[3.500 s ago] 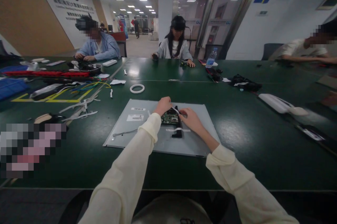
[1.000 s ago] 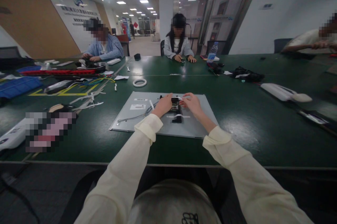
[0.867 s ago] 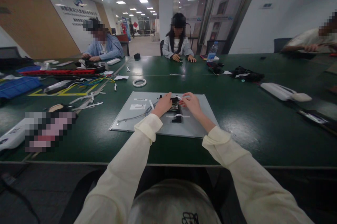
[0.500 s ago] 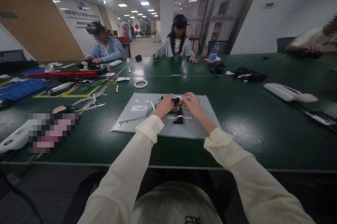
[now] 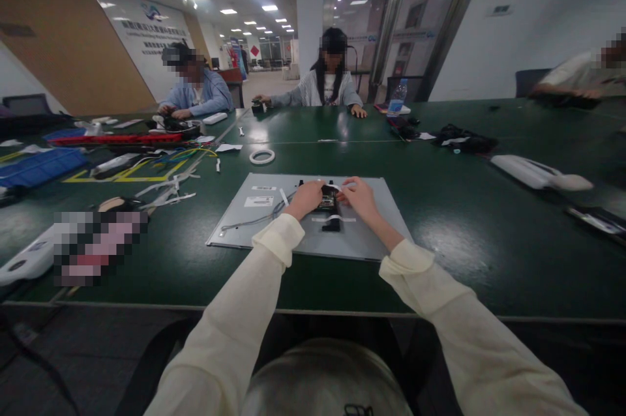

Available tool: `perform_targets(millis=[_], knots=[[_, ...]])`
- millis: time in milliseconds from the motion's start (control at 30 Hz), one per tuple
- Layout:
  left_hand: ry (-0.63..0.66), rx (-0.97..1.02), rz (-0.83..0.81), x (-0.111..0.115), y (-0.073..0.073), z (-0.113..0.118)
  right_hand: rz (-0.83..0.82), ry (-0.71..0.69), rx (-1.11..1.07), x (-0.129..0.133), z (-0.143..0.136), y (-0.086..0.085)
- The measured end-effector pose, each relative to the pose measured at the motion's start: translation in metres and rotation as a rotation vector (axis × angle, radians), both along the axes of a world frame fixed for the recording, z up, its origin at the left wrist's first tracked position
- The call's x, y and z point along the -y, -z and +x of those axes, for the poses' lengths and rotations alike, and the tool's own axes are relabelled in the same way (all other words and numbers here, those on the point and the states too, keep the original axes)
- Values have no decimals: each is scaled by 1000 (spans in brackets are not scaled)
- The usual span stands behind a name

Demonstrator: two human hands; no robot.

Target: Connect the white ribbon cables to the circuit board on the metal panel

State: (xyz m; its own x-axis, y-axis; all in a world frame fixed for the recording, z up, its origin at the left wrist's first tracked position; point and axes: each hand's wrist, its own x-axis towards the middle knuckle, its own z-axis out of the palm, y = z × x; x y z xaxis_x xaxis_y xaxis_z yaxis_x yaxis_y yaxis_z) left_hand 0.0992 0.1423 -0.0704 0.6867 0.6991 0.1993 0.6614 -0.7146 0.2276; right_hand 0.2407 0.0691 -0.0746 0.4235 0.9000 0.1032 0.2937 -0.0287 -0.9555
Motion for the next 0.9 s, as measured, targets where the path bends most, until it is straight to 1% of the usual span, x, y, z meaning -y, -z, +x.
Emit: perform_targets(millis=[100, 300, 400, 600, 733, 900], knots=[[6, -32, 16, 1, -2, 0, -25, -1, 135, 1, 2, 0], [11, -42, 18, 4, -5, -1, -114, 0, 625, 5, 3, -4], [12, -43, 26, 4, -5, -2, -193, -5, 793, 6, -1, -7], [11, -49, 42, 3, -2, -1, -299, 25, 974, 10, -7, -10], [2, -39, 41, 2, -1, -1, -354, 23, 1089, 15, -10, -15], [-12, -26, 19, 2, -2, -1, -414, 34, 1165, 19, -11, -20]])
